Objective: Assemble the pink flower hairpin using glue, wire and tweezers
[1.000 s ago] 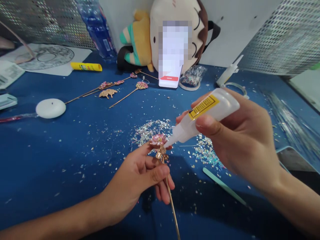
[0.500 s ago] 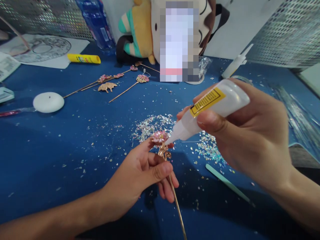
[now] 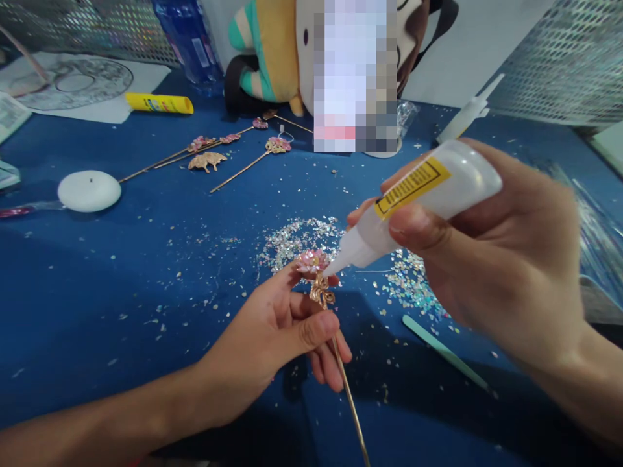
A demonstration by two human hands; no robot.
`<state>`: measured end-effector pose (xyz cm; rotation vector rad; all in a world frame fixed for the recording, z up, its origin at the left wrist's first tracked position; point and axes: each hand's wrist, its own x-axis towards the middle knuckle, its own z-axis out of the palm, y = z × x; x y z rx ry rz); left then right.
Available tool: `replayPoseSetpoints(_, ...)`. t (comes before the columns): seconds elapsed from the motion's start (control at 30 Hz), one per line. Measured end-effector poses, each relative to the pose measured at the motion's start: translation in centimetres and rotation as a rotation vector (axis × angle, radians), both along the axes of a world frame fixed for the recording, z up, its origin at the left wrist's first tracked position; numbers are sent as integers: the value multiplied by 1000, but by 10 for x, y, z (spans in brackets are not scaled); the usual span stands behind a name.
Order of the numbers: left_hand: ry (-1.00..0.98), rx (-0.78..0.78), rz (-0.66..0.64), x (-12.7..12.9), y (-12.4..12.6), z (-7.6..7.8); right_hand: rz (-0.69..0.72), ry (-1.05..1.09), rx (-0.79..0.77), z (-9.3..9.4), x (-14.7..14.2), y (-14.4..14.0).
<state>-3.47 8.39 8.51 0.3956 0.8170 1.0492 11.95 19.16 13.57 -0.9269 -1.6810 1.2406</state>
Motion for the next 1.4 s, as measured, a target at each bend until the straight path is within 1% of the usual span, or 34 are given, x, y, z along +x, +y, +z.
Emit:
replayPoseSetpoints(0.3,-4,10,3,2,3,-1,-12,-42,48,2,-1,-2)
replayPoseSetpoints(0.57,-4,5,10,0,0,0,-8,-55,26,2,2,-5)
replayPoseSetpoints(0.83,2,0,-1,3,2,0,-29,-98,85,-1,0,-4)
replayPoseSetpoints(1.0,6,-4,0,1,2,0,-19,-78,129,-1,0,-4)
replayPoseSetpoints(1.1,7,-15,1,1,1,1,-26,-113,111,2,0,-7)
replayPoseSetpoints(1.27,-3,-6,-4,2,2,0,-15,-64,89,1,1,-8)
replayPoseSetpoints(1.4,-5,1,0,1,3,-1,-18,-43,100,-1,0,-5)
